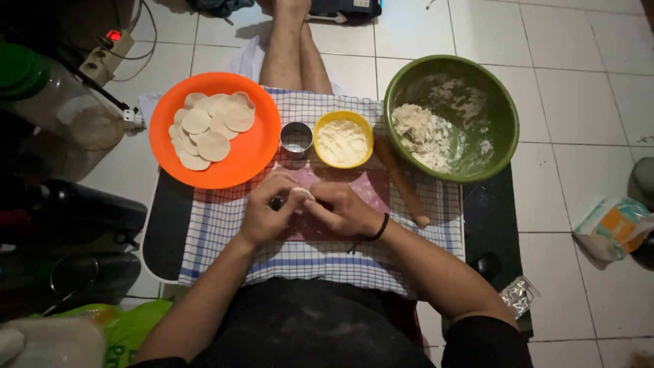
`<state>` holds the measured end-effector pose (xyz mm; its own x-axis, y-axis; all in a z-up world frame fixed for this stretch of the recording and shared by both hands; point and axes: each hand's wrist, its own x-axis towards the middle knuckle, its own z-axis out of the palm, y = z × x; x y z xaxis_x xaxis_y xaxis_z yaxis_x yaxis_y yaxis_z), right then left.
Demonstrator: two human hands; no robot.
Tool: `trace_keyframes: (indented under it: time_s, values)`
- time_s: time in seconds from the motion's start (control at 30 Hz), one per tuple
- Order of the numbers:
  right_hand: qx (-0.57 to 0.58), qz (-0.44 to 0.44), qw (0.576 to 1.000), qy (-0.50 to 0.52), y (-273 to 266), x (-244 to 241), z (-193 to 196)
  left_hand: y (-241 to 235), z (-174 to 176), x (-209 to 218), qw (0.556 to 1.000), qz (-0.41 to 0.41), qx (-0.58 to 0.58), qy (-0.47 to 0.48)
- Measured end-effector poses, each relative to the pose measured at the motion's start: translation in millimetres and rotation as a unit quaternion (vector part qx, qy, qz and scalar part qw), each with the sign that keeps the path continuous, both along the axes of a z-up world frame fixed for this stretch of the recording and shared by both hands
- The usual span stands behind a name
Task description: A person is sitting on the floor, taking small portions of dough from a bowl and rolling them into small balls by hand.
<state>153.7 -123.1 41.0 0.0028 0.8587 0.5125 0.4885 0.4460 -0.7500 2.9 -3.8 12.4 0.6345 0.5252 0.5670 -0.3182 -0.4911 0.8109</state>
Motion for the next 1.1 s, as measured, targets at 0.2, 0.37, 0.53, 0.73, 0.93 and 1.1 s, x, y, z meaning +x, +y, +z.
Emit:
trace_keyframes:
  time_s: [0.2, 0.37, 0.53, 0.73, 0.93, 1.1]
  values:
    - [-0.006, -0.007, 1.0, -0.019, -2.6, 0.3, 0.6, -1.9, 8.7, 1.1, 0.998, 0.028, 0.05, 0.008]
    - [-0.025, 0.006, 1.0, -0.018, -1.8, 4.0, 2.3, -3.3, -4.0, 1.0, 0.997, 0.038, 0.058, 0.018]
    - [-0.034, 0.027, 0.999, -0.019, 3.6, 8.1, 1.9, -7.0, -8.6, -3.5, 0.997, 0.059, 0.017, 0.038]
    - [-0.031, 0.021, 0.999, -0.008, 6.5, 25.2, -3.2, -3.4, 5.4, 9.3, 0.994, 0.066, 0.016, 0.08]
    - [-0.107, 0.019, 0.994, -0.012, -0.7, 21.7, 2.7, -19.8, 12.2, 4.7, 0.979, 0.084, 0.009, 0.183]
    - [-0.135, 0.007, 0.991, 0.005, 1.7, 24.5, 7.6, -12.9, 0.0, 7.7, 0.987, 0.043, 0.004, 0.152]
